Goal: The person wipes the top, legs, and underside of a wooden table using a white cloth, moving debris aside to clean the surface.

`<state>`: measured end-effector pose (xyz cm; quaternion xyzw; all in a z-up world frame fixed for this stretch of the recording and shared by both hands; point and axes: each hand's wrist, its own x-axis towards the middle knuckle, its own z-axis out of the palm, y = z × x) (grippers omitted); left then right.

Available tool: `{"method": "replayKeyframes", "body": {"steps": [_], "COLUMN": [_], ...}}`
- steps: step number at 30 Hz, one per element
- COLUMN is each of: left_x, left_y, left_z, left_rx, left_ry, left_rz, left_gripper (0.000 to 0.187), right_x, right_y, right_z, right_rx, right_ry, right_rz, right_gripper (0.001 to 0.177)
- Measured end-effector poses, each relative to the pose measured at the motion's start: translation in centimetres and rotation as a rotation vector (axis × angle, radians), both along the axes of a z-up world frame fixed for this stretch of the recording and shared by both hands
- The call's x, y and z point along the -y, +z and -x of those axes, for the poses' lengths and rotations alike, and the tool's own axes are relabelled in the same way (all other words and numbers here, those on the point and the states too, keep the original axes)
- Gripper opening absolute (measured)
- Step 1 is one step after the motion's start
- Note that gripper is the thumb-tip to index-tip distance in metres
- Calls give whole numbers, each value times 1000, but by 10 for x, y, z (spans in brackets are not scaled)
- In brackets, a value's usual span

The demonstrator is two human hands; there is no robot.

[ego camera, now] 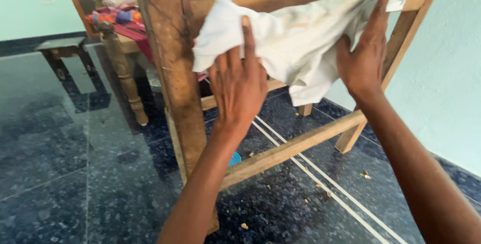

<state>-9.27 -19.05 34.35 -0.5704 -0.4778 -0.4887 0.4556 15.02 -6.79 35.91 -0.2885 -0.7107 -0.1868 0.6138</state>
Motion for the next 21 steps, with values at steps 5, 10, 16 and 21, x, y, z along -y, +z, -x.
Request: {"method": "replayKeyframes", "body": {"steps": [5, 10, 16, 21], "left_x": [22, 11, -7, -34], "left_y": [48, 95, 93, 84], "left_z": [27, 72, 104, 105], "left_rx": [7, -32, -126, -129], "left_ry": [111, 217, 304, 376], "left_rz": [-57, -42, 6, -122], "left_gripper": [84, 84, 87, 88], "right_x": [14, 19, 13, -4], "right_y": [35, 67, 72, 58], "right_z": [72, 151, 229, 235], "right_rx": [-137, -117, -235, -7], "right_ry": [56, 57, 215, -79], "right_rz": [51, -31, 14, -64], "right_gripper": [111, 109, 92, 64]}}
